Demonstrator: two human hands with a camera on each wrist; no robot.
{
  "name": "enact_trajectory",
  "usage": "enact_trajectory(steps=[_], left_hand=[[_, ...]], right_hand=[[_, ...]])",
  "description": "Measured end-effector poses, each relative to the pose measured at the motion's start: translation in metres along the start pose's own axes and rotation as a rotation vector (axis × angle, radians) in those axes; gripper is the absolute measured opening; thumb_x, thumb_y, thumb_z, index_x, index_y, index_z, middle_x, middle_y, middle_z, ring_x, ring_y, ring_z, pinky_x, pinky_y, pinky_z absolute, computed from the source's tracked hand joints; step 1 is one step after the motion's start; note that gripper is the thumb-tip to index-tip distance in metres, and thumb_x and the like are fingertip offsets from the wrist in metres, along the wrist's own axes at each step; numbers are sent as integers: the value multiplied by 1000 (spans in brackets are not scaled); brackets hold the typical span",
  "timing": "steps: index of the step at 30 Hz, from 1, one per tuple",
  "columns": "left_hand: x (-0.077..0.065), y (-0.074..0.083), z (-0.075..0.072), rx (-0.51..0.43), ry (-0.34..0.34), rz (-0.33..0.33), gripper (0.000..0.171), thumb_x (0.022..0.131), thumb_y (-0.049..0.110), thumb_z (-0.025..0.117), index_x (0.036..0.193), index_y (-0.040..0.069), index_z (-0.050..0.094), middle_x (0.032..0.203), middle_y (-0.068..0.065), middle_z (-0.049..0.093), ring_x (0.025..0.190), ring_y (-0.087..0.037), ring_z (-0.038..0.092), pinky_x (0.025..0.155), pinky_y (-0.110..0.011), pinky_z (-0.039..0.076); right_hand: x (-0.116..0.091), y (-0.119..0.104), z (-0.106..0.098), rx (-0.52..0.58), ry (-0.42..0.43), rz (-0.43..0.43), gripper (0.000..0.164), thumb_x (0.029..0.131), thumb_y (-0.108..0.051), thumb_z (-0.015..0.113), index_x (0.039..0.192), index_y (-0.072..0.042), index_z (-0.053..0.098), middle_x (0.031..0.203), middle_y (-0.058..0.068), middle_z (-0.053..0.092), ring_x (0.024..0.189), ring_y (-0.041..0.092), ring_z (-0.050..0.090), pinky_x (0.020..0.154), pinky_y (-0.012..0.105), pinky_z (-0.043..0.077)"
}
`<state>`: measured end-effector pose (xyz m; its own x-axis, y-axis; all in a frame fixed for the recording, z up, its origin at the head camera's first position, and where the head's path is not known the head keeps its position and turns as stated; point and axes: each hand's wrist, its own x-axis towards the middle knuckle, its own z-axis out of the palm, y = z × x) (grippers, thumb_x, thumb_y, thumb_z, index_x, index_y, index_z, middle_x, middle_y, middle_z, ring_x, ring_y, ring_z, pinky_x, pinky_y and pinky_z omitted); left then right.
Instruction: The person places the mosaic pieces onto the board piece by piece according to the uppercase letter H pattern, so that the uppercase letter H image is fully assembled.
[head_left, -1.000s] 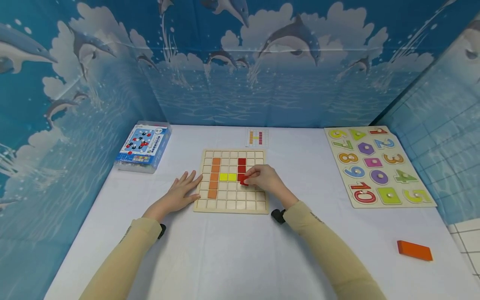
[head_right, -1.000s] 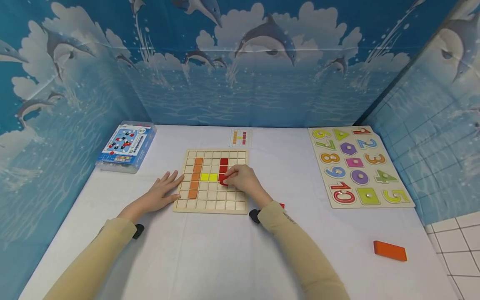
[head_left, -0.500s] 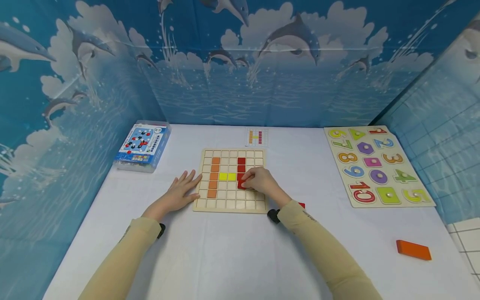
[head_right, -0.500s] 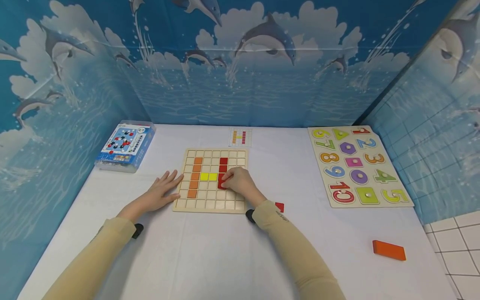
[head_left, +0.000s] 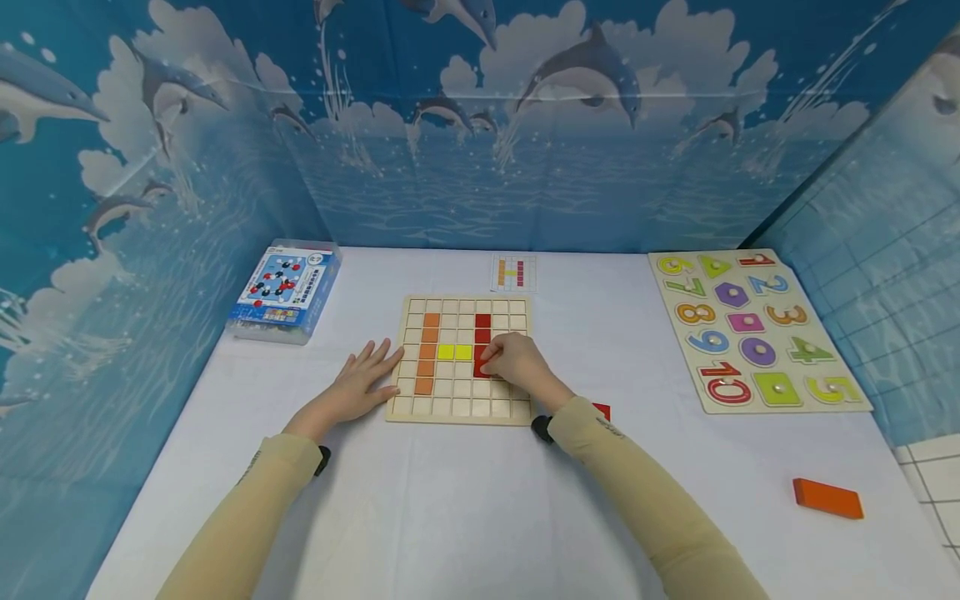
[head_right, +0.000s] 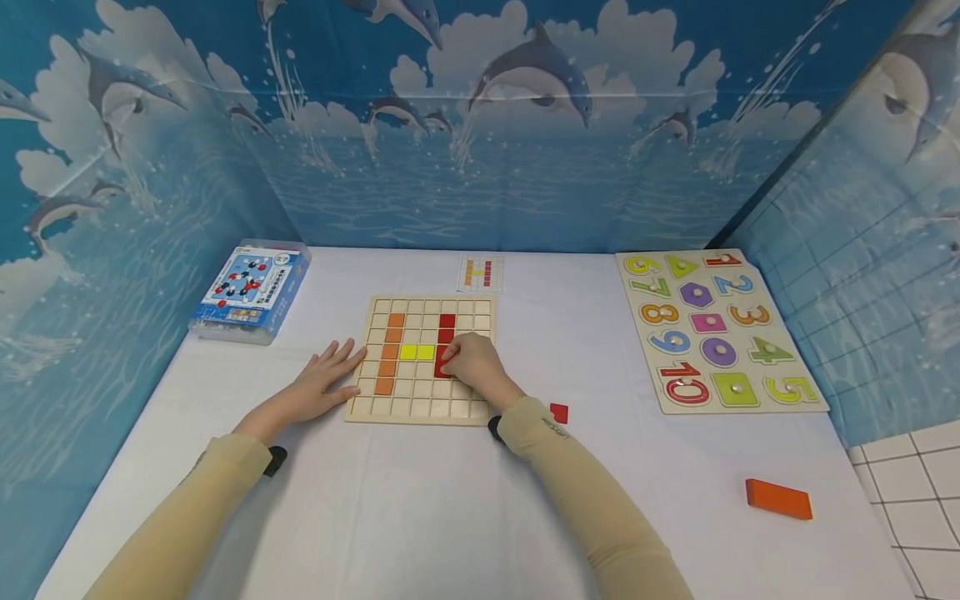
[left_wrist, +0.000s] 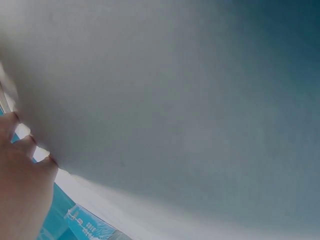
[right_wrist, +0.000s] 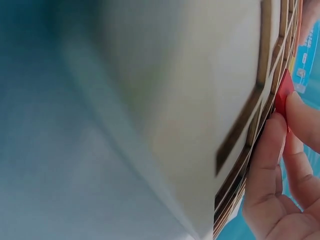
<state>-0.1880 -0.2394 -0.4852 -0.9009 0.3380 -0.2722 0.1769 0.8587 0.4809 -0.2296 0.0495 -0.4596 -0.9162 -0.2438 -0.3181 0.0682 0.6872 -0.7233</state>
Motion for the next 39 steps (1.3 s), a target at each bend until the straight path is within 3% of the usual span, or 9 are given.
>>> enact_trajectory(steps=[13,19,28,39], left_hand=[[-1,-1,1,-10,3,4,70,98,30,59,157,14,24,165,-17,9,152,-42,-1,121,-63,-2],[-1,0,1,-14,-1,-4,71,98,31,59,157,14,24,165,-17,9,152,-42,-2,121,-62,-2],[0,1,1,5,-8,-6,71,99,33,58,158,15,23,166,-16,9,152,-42,-2,121,-62,-2],[0,0,-1,8,-11,-8,71,99,33,59,158,16,23,166,-15,8,152,-42,-2,121,-62,-2]], right_hand=[[-1,-2,4,-81,41,-44,7,84,-7,75,84,-6,68,78,5,65,70,16,55,60,22,42],[-1,3,0,-43,19,-35,9,84,-11,76,86,-8,67,79,4,65,70,15,55,61,22,43],[-17,23,-39,44,-24,12,18,87,-19,73,99,-7,68,89,5,65,78,17,60,67,24,47],[-45,70,-82,51,-56,-8,31,90,-21,71,115,-3,65,107,13,68,92,20,63,80,28,53]])
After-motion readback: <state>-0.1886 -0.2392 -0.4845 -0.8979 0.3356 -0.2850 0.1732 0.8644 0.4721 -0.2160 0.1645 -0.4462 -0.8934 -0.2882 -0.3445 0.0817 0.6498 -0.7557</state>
